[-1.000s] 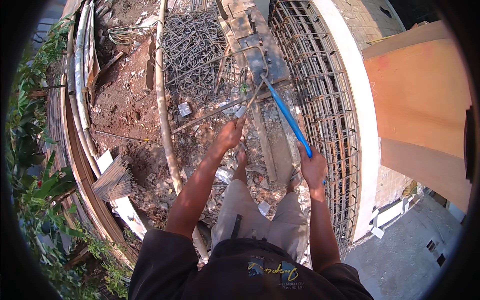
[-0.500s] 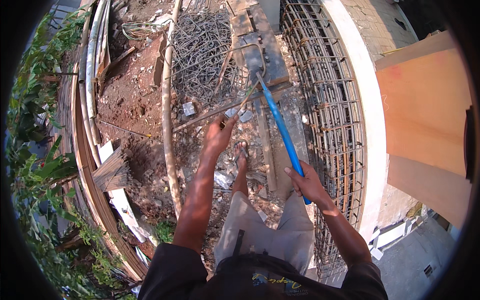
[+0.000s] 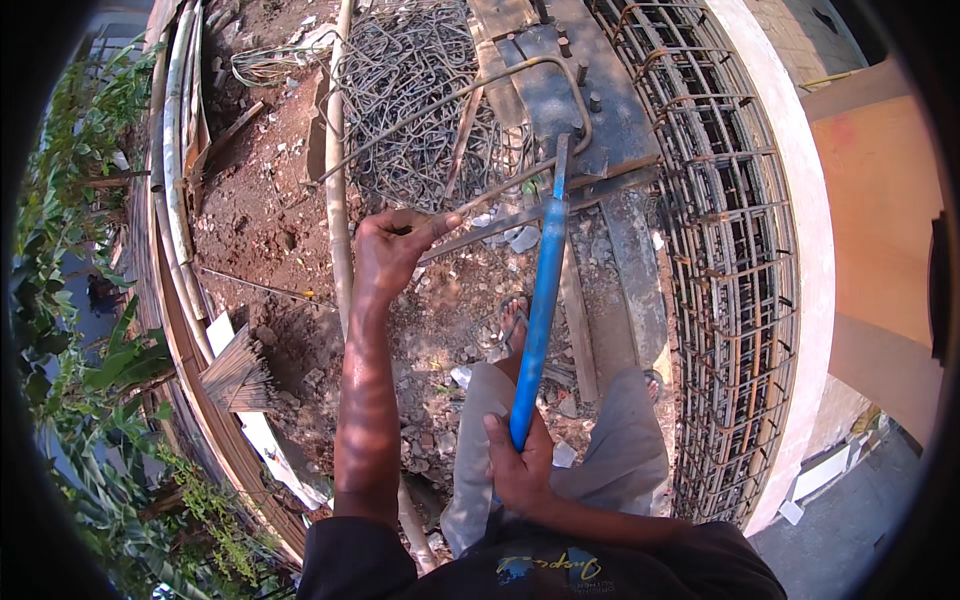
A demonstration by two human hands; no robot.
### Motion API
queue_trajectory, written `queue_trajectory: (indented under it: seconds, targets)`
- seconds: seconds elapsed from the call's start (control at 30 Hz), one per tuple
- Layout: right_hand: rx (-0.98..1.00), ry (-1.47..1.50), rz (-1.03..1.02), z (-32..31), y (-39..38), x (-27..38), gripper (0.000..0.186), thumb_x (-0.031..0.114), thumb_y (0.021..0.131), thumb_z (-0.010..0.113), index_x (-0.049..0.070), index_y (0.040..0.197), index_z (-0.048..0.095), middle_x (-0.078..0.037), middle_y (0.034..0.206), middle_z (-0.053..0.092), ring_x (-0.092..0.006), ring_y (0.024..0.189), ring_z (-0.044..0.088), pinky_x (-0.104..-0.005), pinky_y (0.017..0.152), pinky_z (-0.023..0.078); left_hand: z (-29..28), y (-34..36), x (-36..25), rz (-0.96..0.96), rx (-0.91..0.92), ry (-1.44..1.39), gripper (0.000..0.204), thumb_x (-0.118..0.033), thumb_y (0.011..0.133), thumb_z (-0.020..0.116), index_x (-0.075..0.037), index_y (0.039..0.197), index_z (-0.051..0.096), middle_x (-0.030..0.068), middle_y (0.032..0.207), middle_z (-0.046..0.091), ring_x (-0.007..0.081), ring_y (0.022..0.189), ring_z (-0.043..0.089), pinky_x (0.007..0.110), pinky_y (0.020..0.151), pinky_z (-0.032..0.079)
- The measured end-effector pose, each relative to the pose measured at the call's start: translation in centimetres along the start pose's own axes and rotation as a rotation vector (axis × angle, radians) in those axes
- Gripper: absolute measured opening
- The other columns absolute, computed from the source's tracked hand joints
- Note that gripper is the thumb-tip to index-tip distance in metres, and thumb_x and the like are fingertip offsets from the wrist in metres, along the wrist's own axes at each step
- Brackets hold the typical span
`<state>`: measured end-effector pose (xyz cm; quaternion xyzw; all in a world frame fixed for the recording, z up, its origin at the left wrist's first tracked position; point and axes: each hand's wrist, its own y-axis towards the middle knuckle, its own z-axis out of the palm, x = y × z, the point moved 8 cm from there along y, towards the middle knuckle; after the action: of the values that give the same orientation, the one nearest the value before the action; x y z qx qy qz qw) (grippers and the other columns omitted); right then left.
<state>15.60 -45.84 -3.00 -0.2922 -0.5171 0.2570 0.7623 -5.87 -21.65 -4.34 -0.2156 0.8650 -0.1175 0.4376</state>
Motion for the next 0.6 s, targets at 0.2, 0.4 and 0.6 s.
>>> queue_trajectory:
  seconds: [0.2, 0.4, 0.6]
  targets:
    - [-0.089, 0.000, -0.075, -0.1, 0.2, -0.6, 0.022, 0.024, 0.111, 0.070, 0.008, 0.110, 0.054, 0.004, 0.063, 0.049, -0.0046, 0.046, 0.048, -0.0256, 0.043, 0.043, 1.0, -1.3, -2.9, 0.380, -0.133, 0.366, 0.069, -0.041, 0.072, 0.102, -0.001, 0.121, 0.076, 0.0150, 0.116, 0.072, 0.0264, 0.101, 0.069, 0.044, 0.086, 0.058]
    - [-0.145, -0.003, 0.024, 0.6, -0.7, 0.6, 0.020, 0.022, 0.108, 0.072, 0.007, 0.112, 0.060, 0.003, 0.083, 0.061, -0.0047, 0.061, 0.055, -0.0251, 0.054, 0.046, 2.8, 2.1, -9.0, 0.611, -0.359, 0.555, 0.130, -0.031, 0.077, 0.091, -0.009, 0.176, 0.009, 0.0217, 0.182, 0.012, 0.0371, 0.170, 0.007, 0.056, 0.139, 0.004]
    - [-0.173, -0.022, -0.135, 1.4, 0.4, -1.1, 0.023, 0.020, 0.116, 0.057, 0.005, 0.099, 0.051, 0.000, 0.056, 0.046, -0.0081, 0.042, 0.044, -0.0273, 0.040, 0.040, 3.2, 4.6, -8.1, 0.665, -0.086, 0.595, 0.128, -0.016, 0.066, 0.080, -0.004, 0.175, 0.014, 0.0236, 0.180, 0.019, 0.0372, 0.169, 0.013, 0.053, 0.140, 0.006]
